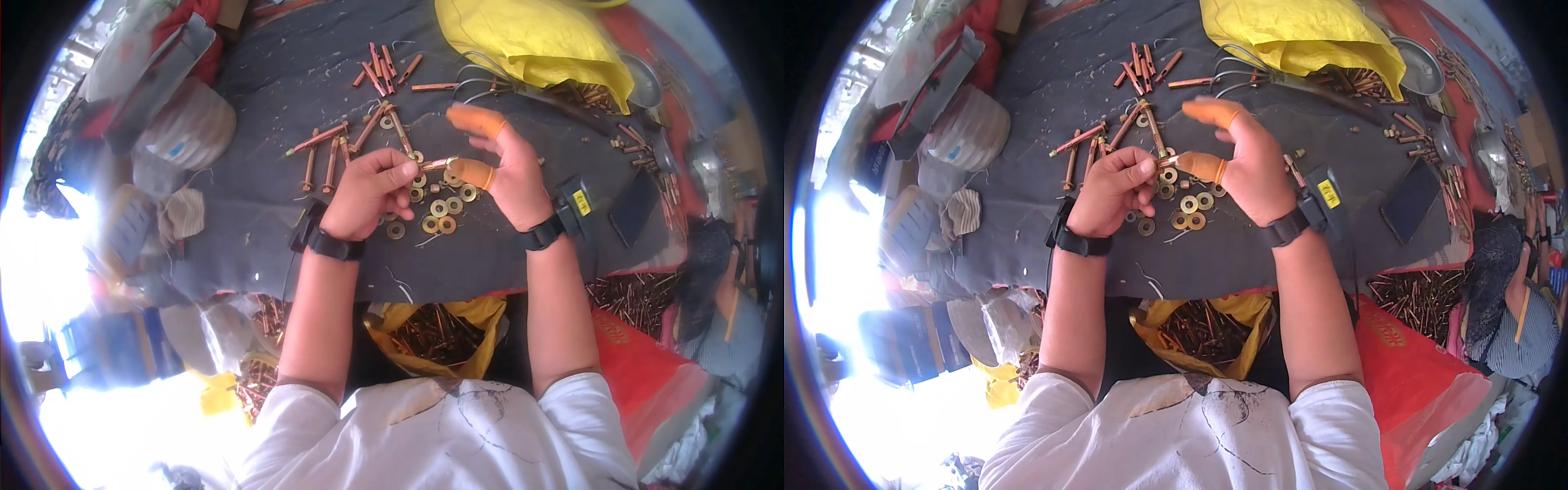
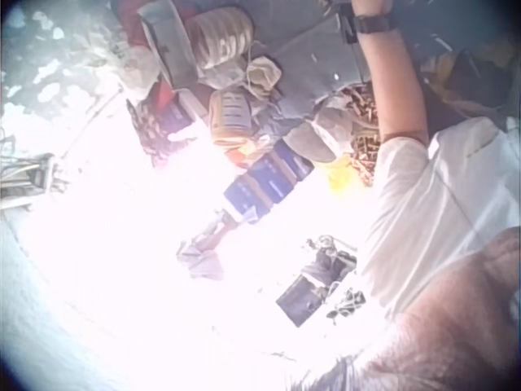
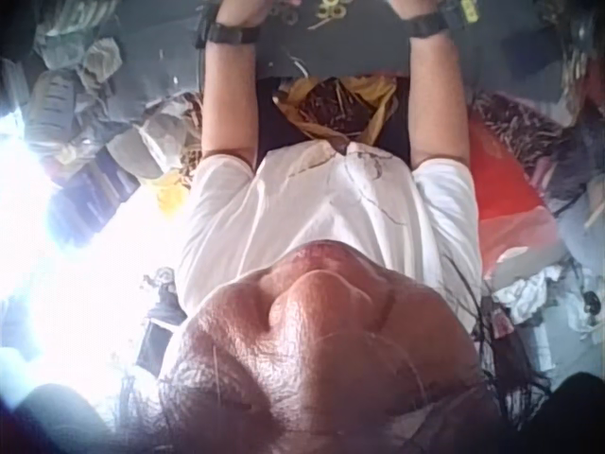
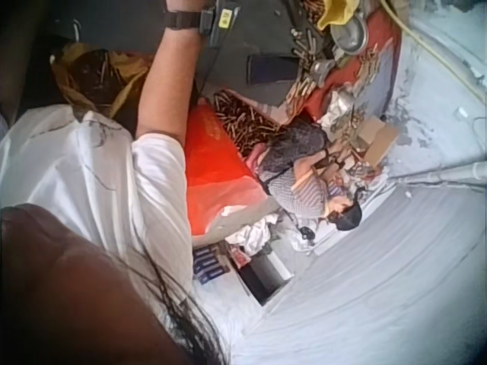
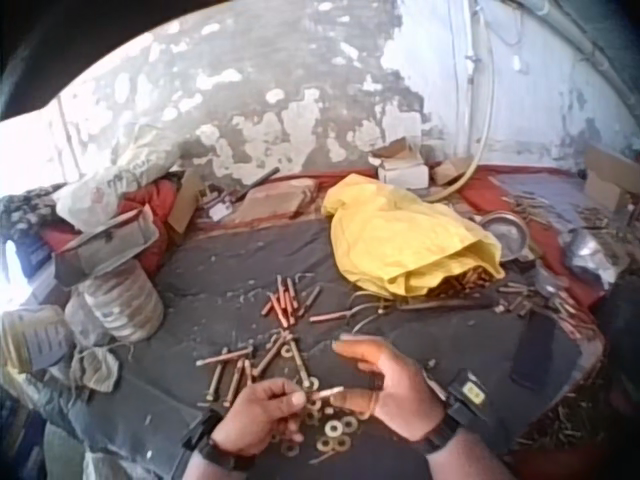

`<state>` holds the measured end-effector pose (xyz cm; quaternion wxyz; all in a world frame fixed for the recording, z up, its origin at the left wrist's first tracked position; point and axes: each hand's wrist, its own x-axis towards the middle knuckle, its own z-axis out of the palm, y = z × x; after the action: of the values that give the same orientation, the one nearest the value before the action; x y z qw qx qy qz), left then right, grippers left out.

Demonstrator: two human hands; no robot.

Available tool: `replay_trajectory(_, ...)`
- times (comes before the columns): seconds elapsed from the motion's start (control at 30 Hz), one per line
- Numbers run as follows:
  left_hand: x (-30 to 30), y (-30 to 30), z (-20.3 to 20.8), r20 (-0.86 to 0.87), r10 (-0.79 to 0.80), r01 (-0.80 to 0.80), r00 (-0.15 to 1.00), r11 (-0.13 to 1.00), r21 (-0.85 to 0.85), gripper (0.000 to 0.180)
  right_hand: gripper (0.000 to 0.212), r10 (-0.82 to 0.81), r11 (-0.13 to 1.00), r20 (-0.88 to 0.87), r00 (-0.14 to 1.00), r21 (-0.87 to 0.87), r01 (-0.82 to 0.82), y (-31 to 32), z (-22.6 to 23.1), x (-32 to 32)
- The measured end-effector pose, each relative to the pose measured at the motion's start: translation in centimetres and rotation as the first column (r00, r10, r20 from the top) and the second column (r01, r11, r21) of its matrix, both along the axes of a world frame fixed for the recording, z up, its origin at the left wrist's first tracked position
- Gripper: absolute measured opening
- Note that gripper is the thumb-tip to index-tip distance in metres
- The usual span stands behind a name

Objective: Manually assembling metal rods with washers and nuts.

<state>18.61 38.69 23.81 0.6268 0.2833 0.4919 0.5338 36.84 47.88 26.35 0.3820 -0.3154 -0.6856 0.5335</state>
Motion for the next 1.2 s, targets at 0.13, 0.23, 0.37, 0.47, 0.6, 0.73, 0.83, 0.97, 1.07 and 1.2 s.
replay_trajectory(0.13,-0.5,-0.1,-0.5,0.077,-0.046,0.041,0.996,0.997,0.063,0.018,0.019,0.192,0.963,-0.008,0.981,0.196,-0.187,0.6,-0.2,1.1)
replay_trajectory(0.23,-0.6,0.0,-0.7,0.17,-0.083,0.067,0.982,0.993,0.093,0.02,0.021,0.221,0.966,-0.051,0.974,-0.125,-0.226,0.6,-0.8,1.1)
replay_trajectory(0.37,-0.8,-0.2,-0.6,0.271,-0.145,0.096,0.952,0.977,0.188,0.022,0.025,0.162,0.947,-0.071,0.984,-0.271,-0.175,0.4,0.2,1.1)
replay_trajectory(0.47,-0.7,-0.3,-0.5,0.307,-0.164,0.098,0.938,0.971,0.22,0.022,0.026,0.146,0.959,-0.251,0.957,-0.202,-0.199,0.0,0.5,0.7)
replay_trajectory(0.6,-1.0,-0.2,-0.7,0.286,-0.191,0.128,0.939,0.966,0.226,0.021,0.029,0.225,0.963,-0.247,0.942,-0.092,-0.254,0.2,-0.1,0.5)
replay_trajectory(0.73,-0.8,-0.5,-0.4,0.121,-0.174,0.158,0.977,0.979,0.13,0.026,0.025,0.142,0.936,-0.213,0.967,-0.288,-0.201,0.5,0.4,0.9)
replay_trajectory(0.83,-0.2,-0.9,0.6,-0.187,-0.555,0.583,0.811,0.733,0.35,0.033,0.025,0.054,0.953,-0.181,0.982,-0.285,-0.105,1.0,0.5,1.3)
replay_trajectory(0.97,-1.5,-0.6,1.3,-0.409,-0.051,0.089,0.911,0.993,0.075,0.033,0.022,0.007,0.967,-0.048,0.999,-0.253,-0.019,1.0,-0.7,0.9)
replay_trajectory(1.07,-3.3,0.5,-1.1,-0.914,0.39,-0.028,0.108,0.921,0.39,0.035,0.02,-0.036,0.991,0.137,0.99,-0.125,0.053,0.5,-1.4,0.4)
replay_trajectory(1.2,-2.9,1.4,-2.6,-0.922,0.35,-0.007,-0.168,0.934,0.356,0.033,0.02,-0.123,0.969,0.297,0.947,0.24,0.05,0.2,-1.9,0.0)
